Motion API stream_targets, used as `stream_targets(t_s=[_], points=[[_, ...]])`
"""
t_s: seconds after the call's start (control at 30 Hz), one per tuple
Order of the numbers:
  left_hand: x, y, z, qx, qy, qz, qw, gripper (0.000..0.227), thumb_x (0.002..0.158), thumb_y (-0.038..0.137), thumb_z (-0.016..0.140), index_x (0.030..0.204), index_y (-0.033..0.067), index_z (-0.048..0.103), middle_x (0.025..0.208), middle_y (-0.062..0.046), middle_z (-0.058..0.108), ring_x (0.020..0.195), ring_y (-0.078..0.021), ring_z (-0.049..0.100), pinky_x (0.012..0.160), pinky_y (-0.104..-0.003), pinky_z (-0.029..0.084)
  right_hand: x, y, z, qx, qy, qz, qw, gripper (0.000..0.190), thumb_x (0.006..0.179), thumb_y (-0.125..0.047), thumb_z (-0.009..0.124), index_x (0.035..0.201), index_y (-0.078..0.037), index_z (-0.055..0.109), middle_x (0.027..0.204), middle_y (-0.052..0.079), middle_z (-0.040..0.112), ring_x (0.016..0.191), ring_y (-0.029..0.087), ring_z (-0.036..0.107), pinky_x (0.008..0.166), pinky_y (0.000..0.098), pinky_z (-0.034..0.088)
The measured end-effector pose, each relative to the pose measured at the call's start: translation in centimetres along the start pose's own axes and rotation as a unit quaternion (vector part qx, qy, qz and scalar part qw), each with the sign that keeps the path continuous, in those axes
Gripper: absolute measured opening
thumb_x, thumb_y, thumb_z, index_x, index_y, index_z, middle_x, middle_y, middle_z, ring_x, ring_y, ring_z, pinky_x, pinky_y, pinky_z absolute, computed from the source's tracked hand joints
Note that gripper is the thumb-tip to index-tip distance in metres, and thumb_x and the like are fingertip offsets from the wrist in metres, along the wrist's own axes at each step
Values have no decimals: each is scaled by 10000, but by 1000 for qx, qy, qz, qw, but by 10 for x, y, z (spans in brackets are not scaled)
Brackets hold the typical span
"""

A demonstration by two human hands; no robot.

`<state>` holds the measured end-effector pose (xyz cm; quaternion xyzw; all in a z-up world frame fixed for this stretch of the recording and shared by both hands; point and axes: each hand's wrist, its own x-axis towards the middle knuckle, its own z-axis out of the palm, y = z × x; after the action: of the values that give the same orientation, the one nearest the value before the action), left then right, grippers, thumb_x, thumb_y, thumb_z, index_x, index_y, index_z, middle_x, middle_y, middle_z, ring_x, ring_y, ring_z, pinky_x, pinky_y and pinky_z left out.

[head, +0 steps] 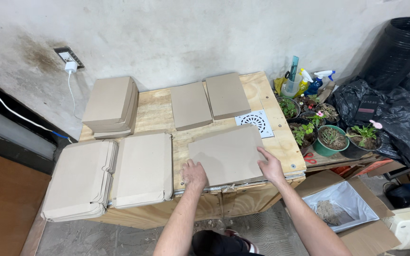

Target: The person folds flat cardboard boxes into rectangular containers on a wooden workbench. They pick up each flat piece, fold the sides and flaps, and place the finished box on a growing stack.

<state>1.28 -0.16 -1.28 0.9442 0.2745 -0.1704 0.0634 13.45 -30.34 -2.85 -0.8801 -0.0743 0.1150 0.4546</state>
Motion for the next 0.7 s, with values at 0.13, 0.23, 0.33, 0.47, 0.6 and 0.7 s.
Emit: stream_targets(t_s=[0.13, 0.23, 0.33, 0.47, 0.6, 0.7], points=[[2, -7, -22, -63, 5, 46, 997, 556, 1097, 271, 695, 1628, 127, 612, 1573, -166, 548, 1479, -374, 530, 1165, -503, 504, -19, -46, -27, 73, -3, -56, 996, 789, 985, 14, 688, 1731, -210, 562, 1769, 173, 528, 1667, 398, 406, 1401, 522, 351], [-28, -20, -77, -172, -10, 74, 982, 706, 1119, 242, 686, 1762, 99, 432, 1708, -243, 434, 1593, -434, 450, 1236, -568, 506, -14, -55, -40, 145, -59, -59, 986, 932, 980, 93, 664, 1822, -209, 401, 1639, 257, 601, 1390, 334, 538, 1145, 468, 513], [7, -33, -92, -224, 0, 109, 968, 795, 1127, 274, 692, 1824, 124, 339, 1813, -262, 350, 1691, -447, 351, 1293, -617, 453, 10, -49, -46, 199, -121, -50, 971, 1032, 961, 123, 700, 1840, -300, 364, 1356, 218, 786, 980, 211, 760, 780, 359, 704], [9, -50, -134, -277, -60, 162, 945, 659, 975, 287, 880, 1579, 101, 693, 1588, -181, 690, 1545, -386, 596, 1264, -548, 511, 19, -73, -55, 195, -131, -55, 970, 1053, 906, 149, 774, 1793, -319, 451, 1150, 127, 856, 781, 148, 778, 627, 270, 668], [-54, -98, -187, -350, -119, 185, 910, 638, 954, 258, 858, 1529, 31, 700, 1525, -233, 735, 1512, -405, 623, 1257, -542, 509, 66, -46, -36, 246, -75, -49, 965, 1156, 914, 130, 802, 1860, -303, 298, 1222, 151, 816, 841, 155, 769, 691, 310, 694], [-20, -135, -146, -444, -77, 201, 870, 470, 1028, 210, 776, 1423, -37, 710, 1560, -298, 693, 1539, -419, 590, 1240, -560, 496, 47, -86, 5, 401, -19, -24, 916, 1072, 1026, 37, 753, 1871, -267, 168, 1216, 82, 766, 866, 100, 742, 742, 276, 692]])
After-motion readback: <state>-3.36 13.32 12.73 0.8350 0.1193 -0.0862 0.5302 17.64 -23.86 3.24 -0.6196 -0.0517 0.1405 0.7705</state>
